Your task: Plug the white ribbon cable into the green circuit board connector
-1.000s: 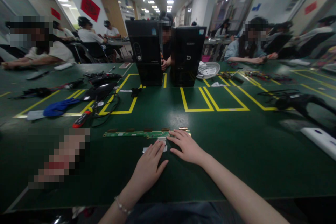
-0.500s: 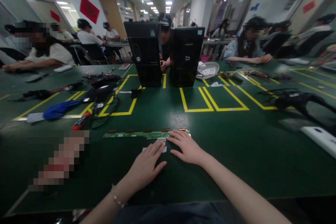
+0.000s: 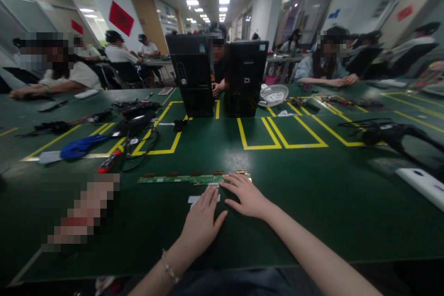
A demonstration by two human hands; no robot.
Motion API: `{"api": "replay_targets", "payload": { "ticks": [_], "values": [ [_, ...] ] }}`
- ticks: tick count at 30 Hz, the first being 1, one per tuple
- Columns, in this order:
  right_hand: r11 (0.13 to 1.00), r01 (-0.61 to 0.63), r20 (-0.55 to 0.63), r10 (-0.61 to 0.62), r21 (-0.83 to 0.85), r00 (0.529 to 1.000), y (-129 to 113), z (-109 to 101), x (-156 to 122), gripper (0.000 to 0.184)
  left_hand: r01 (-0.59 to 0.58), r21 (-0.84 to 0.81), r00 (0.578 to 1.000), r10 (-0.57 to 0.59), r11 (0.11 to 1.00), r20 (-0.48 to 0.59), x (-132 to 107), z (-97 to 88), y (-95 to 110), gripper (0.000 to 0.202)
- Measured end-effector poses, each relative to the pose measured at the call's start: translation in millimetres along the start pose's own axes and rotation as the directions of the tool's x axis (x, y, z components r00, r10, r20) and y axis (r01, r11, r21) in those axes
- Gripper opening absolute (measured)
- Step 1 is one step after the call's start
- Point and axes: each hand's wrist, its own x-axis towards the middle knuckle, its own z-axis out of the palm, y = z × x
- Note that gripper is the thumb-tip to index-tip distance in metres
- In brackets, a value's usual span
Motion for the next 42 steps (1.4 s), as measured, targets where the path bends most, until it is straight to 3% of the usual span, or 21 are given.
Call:
{"api": "replay_targets", "payload": {
  "ticks": [8, 14, 18, 22, 26, 30, 42],
  "values": [
    [1.0, 0.002, -0.002, -0.002, -0.005, 1.0, -1, -1, 1, 0.054, 0.013, 0.014, 0.992, -0.011, 1.0, -0.124, 2, 17.1, 5, 0.051],
    [1.0, -0.004, -0.017, 0.004, -0.025, 1.0, -1, 3, 1, 0.051, -0.012, 0.013, 0.985, 0.014, 1.0, -0.17, 3, 5.9, 2, 0.049],
    [0.999, 0.002, -0.021, -0.002, -0.034, 1.0, 0, 3, 1, 0.05, 0.017, -0.03, 0.951, -0.026, 0.999, -0.308, -1, -13.4, -19, 0.043],
    [0.999, 0.009, -0.02, -0.01, -0.034, 1.0, -4, -1, 2, 0.048, 0.093, -0.042, 0.923, -0.102, 0.995, -0.371, -19, -25.6, -55, 0.037],
    [0.998, 0.064, 0.002, -0.064, -0.004, 0.998, -13, -6, 5, 0.051, 0.132, -0.056, 0.916, -0.143, 0.99, -0.376, -42, -20.4, -91, 0.035],
    [0.994, 0.101, 0.064, -0.103, 0.032, 0.993, -18, -8, 9, 0.056, 0.157, -0.062, 0.915, -0.169, 0.986, -0.366, -53, -9.5, -109, 0.036],
    [0.997, 0.078, 0.111, -0.077, 0.003, 0.991, -19, -6, 8, 0.056, 0.153, -0.041, 0.937, -0.158, 0.987, -0.312, -45, -7.6, -105, 0.036]
  ]
}}
